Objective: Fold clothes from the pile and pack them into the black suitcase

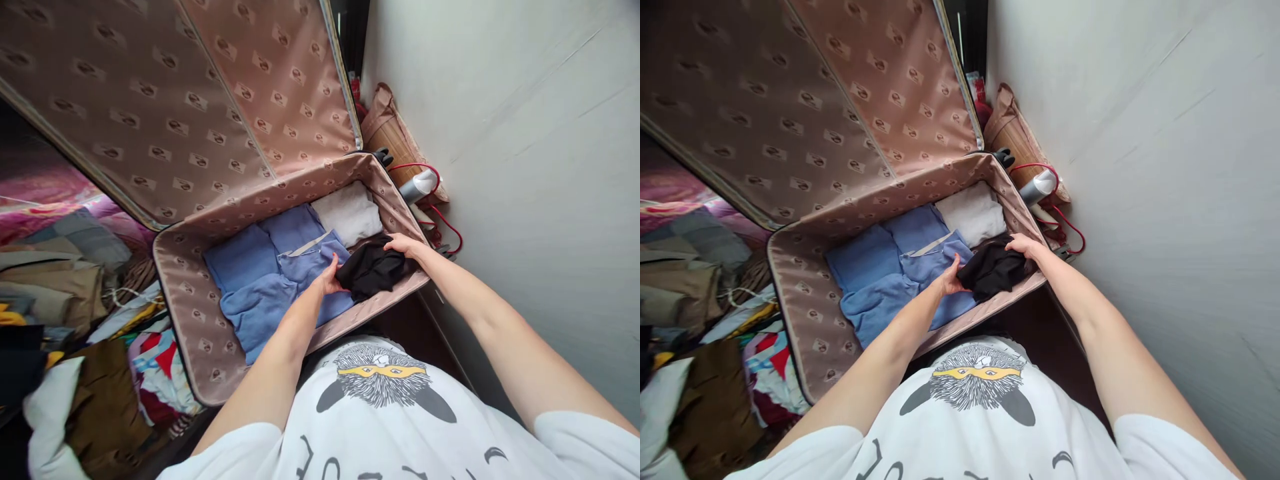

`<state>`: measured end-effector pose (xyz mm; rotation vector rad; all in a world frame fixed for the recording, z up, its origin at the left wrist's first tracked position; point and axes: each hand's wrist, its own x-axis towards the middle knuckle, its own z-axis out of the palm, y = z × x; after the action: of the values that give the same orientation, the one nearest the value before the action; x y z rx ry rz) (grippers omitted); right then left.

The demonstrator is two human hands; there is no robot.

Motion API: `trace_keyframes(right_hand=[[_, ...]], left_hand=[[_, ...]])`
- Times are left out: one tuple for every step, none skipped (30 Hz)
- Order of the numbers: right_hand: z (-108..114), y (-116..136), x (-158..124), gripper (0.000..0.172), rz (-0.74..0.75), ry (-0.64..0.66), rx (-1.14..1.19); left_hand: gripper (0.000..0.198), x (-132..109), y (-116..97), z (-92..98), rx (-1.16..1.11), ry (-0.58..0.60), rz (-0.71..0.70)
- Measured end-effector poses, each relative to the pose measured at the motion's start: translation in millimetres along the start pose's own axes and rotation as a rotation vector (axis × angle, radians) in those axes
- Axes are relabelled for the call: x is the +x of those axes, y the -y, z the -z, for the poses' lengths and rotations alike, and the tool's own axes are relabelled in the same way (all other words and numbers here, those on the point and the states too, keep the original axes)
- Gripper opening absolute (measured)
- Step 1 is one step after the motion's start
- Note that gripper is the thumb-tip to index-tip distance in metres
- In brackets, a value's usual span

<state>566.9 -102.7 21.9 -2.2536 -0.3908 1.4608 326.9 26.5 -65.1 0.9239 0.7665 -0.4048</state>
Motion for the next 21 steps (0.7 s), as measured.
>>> trace_keyframes(right_hand=[[-2.3,-1.8,9.2,0.029,-0.002,-0.032,-0.074],[-4.1,-3.0,16.8,0.029,-0.002,-0.049,-0.116],[-5.3,-3.4,22.9,0.031,0.003,-0.055,-0.136],[-6.1,-2.9,27.5,0.033,0.009,-0.061,-0.158],[-6.3,-1.8,30.7,0.038,0.018,-0.069,-0.179],[-5.9,-0.2,32.4,0.043,0.030,-0.077,-0.196],[-4.9,1.8,32.7,0.048,0.043,-0.086,-0.211],[-3.0,3.8,31.1,0.051,0.055,-0.095,-0.224],[-0.2,5.6,27.4,0.051,0.069,-0.102,-0.240],[3.6,7.0,21.5,0.048,0.084,-0.102,-0.263],[8.6,8.0,13.1,0.043,0.099,-0.095,-0.287],[14.6,8.6,2.4,0.035,0.117,-0.084,-0.309],[21.4,9.1,-10.0,0.026,0.138,-0.075,-0.323],[28.7,9.9,-23.4,0.019,0.162,-0.068,-0.323],[35.8,11.1,-36.6,0.014,0.186,-0.063,-0.307],[42.3,13.1,-48.3,0.013,0.209,-0.064,-0.282],[47.6,15.9,-57.3,0.015,0.230,-0.078,-0.262],[51.2,19.4,-62.6,0.018,0.247,-0.109,-0.259],[52.5,23.3,-63.6,0.022,0.262,-0.161,-0.278],[51.4,27.4,-60.4,0.028,0.275,-0.227,-0.321],[47.7,31.0,-53.5,0.035,0.284,-0.289,-0.386]], left_hand=[[0.070,3.0,6.6,-1.2,-0.073,-0.024,0.049],[0.065,6.2,11.0,-2.1,-0.156,-0.040,0.103],[0.059,9.4,13.3,-2.9,-0.215,-0.055,0.142],[0.054,12.6,14.0,-3.4,-0.224,-0.075,0.151],[0.049,15.4,13.5,-3.9,-0.211,-0.098,0.148],[0.047,17.7,12.0,-4.4,-0.195,-0.118,0.140],[0.046,19.3,10.0,-4.9,-0.182,-0.130,0.134],[0.044,20.0,7.6,-5.4,-0.173,-0.137,0.128],[0.041,20.0,5.0,-6.0,-0.170,-0.133,0.123],[0.039,19.3,2.2,-6.7,-0.171,-0.119,0.120],[0.039,18.3,-0.5,-7.5,-0.174,-0.084,0.119],[0.040,17.2,-3.3,-8.4,-0.181,-0.026,0.120],[0.042,16.4,-6.2,-9.6,-0.190,0.056,0.120],[0.044,16.1,-9.1,-10.8,-0.201,0.154,0.116],[0.044,16.6,-12.1,-12.2,-0.217,0.254,0.104],[0.044,17.8,-15.3,-13.5,-0.239,0.337,0.080],[0.042,19.9,-18.6,-14.6,-0.260,0.386,0.051],[0.040,22.6,-22.0,-15.4,-0.265,0.383,0.020],[0.037,25.7,-25.4,-15.7,-0.227,0.327,-0.005],[0.035,29.0,-28.7,-15.6,-0.151,0.227,-0.017],[0.032,31.9,-31.6,-15.0,-0.047,0.103,-0.017]])
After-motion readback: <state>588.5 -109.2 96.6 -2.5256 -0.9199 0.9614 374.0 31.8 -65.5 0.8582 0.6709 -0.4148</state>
